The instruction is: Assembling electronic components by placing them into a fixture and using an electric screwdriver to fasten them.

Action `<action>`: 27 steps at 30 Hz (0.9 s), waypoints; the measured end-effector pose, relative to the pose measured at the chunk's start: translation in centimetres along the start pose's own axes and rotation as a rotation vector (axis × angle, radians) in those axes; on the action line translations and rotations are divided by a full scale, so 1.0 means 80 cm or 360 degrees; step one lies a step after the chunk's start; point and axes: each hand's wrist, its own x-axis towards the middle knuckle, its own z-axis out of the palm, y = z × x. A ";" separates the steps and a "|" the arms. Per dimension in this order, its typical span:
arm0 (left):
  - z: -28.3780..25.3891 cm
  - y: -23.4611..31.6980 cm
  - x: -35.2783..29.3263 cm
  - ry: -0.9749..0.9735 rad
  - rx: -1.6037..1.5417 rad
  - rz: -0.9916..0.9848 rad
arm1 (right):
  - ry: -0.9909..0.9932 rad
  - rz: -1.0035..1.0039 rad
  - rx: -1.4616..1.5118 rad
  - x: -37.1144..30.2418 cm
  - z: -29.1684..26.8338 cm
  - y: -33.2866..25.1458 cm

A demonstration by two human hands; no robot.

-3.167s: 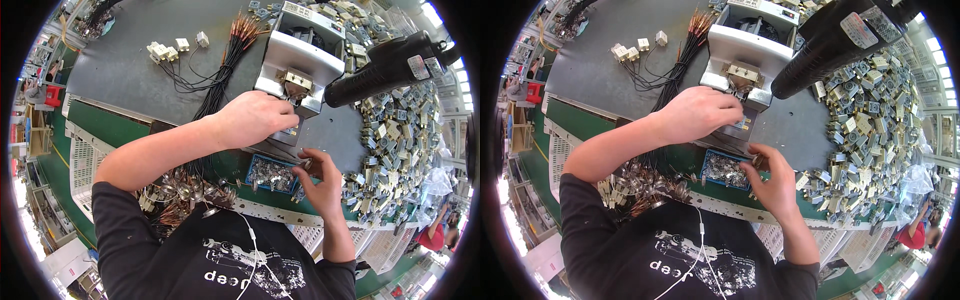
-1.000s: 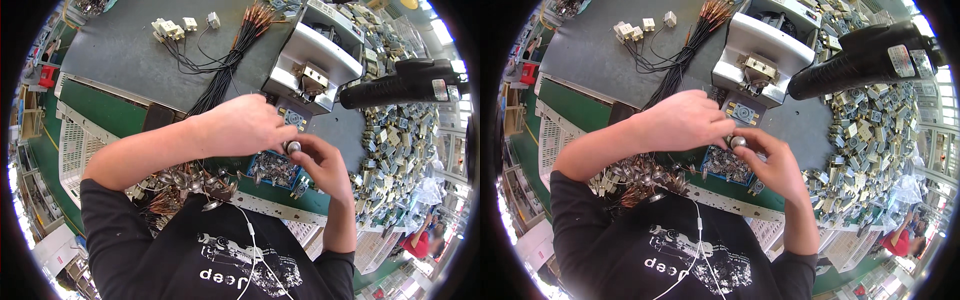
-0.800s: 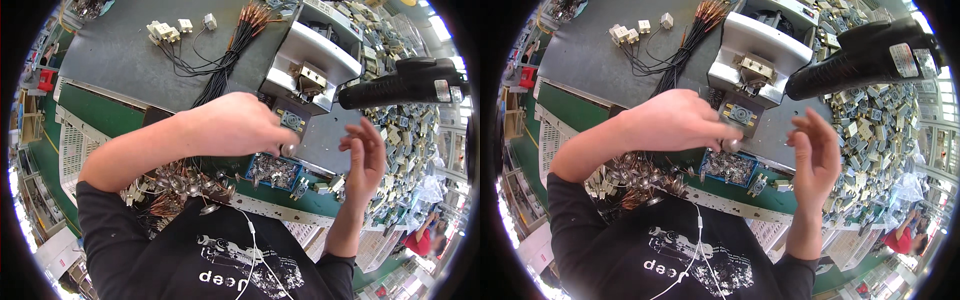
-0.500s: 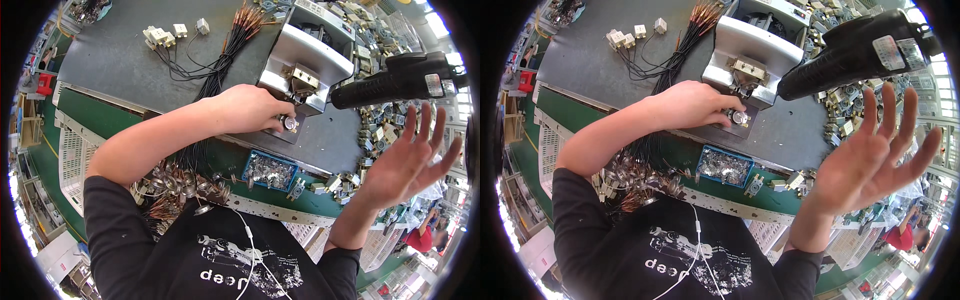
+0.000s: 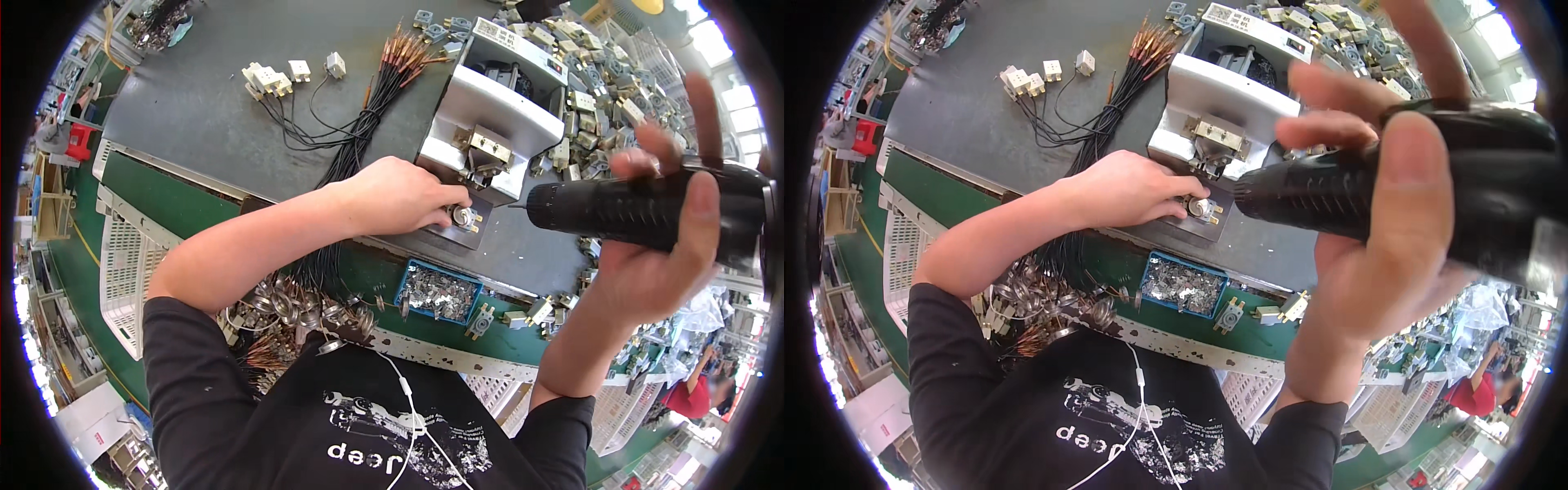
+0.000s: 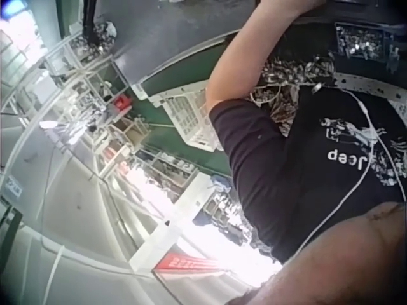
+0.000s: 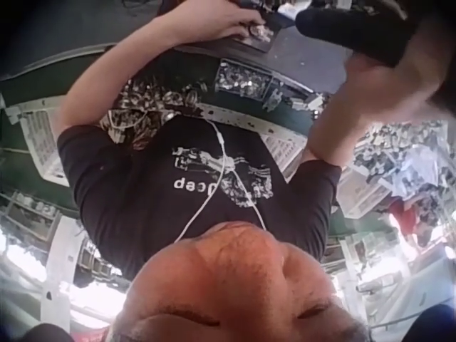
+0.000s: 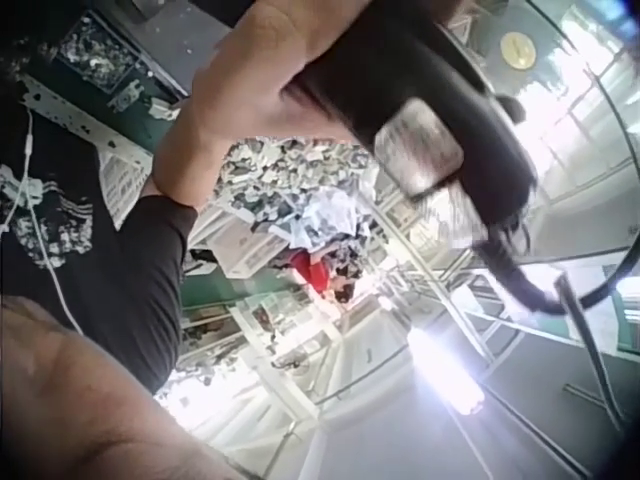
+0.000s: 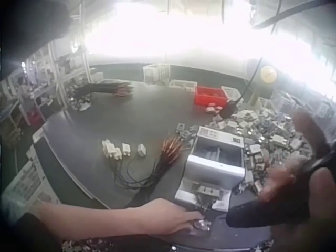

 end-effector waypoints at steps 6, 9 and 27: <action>0.007 -0.001 0.000 0.0022 -0.0047 -0.0011 | 0.0437 -0.0069 -0.0171 -0.014 0.049 0.042; 0.003 -0.002 0.001 -0.0020 -0.0050 0.0006 | 0.0465 -0.0021 -0.0217 -0.017 0.054 0.052; 0.000 -0.001 -0.002 -0.0052 -0.0077 -0.0030 | -0.0284 0.0227 0.0121 0.009 0.030 0.082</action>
